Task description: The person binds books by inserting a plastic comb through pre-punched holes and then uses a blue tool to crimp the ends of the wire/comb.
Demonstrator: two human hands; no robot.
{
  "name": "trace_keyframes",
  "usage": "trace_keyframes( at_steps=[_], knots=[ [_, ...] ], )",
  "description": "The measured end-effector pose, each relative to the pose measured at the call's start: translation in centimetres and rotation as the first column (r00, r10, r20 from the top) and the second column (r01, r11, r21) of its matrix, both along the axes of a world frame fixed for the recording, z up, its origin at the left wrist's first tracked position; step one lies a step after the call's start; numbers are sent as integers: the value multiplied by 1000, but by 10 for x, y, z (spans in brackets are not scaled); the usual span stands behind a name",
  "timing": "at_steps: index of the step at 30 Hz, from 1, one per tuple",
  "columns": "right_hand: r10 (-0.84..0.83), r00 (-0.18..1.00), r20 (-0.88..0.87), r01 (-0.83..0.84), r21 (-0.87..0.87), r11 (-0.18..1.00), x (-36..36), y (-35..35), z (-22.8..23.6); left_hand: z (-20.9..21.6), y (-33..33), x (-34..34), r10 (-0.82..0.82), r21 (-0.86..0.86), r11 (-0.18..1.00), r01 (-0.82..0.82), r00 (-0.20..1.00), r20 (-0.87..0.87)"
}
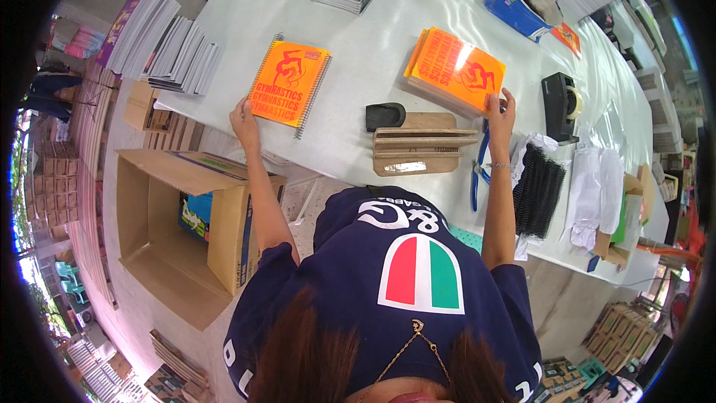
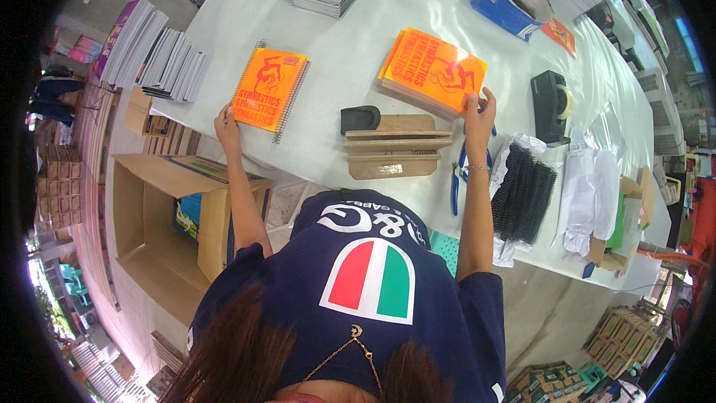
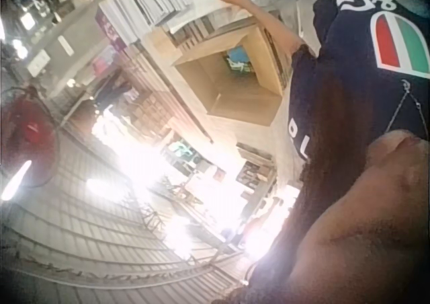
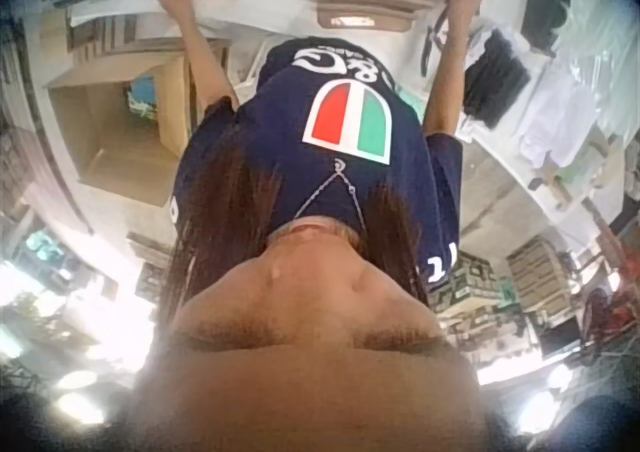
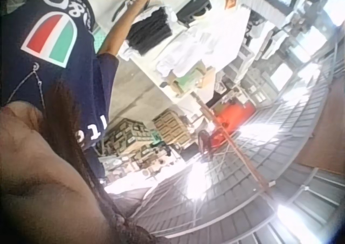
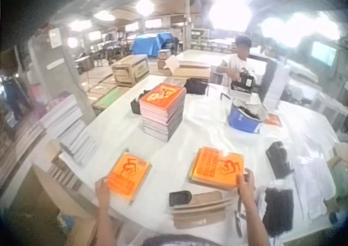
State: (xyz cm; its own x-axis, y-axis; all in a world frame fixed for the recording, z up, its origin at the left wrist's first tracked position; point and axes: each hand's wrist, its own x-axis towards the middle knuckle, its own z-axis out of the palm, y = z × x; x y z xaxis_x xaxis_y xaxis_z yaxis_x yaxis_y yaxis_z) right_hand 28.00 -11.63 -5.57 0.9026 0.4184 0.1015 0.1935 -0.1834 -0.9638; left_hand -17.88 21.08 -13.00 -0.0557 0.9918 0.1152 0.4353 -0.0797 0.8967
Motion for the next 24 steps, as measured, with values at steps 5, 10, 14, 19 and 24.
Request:
trace_keyframes(
  at_steps=[5, 10, 14, 19, 24],
  knots=[
    [29, 999, -29, -31, -90, 995, 10, 0, 0, 14, -9, 3, 12, 25, 1000, -10, 996, -93],
    [19, 992, -125, -13, 46, 999, 26, -3, -11, 13, -7, 4, 10, 58, 998, -3, 994, -110],
    [-59, 994, 89, 71, -135, 988, 28, -1, -7, 6, -3, 0, 14, 68, 998, -6, 992, -128],
    [-73, 982, 174, 72, 13, 997, 17, -5, 14, 11, -9, 8, 35, 82, 996, -27, 994, -100],
    [-39, 999, -24, 45, 326, 944, 16, -26, 15, 14, -11, 7, -7, 97, 995, 23, 986, -168]
  ],
)
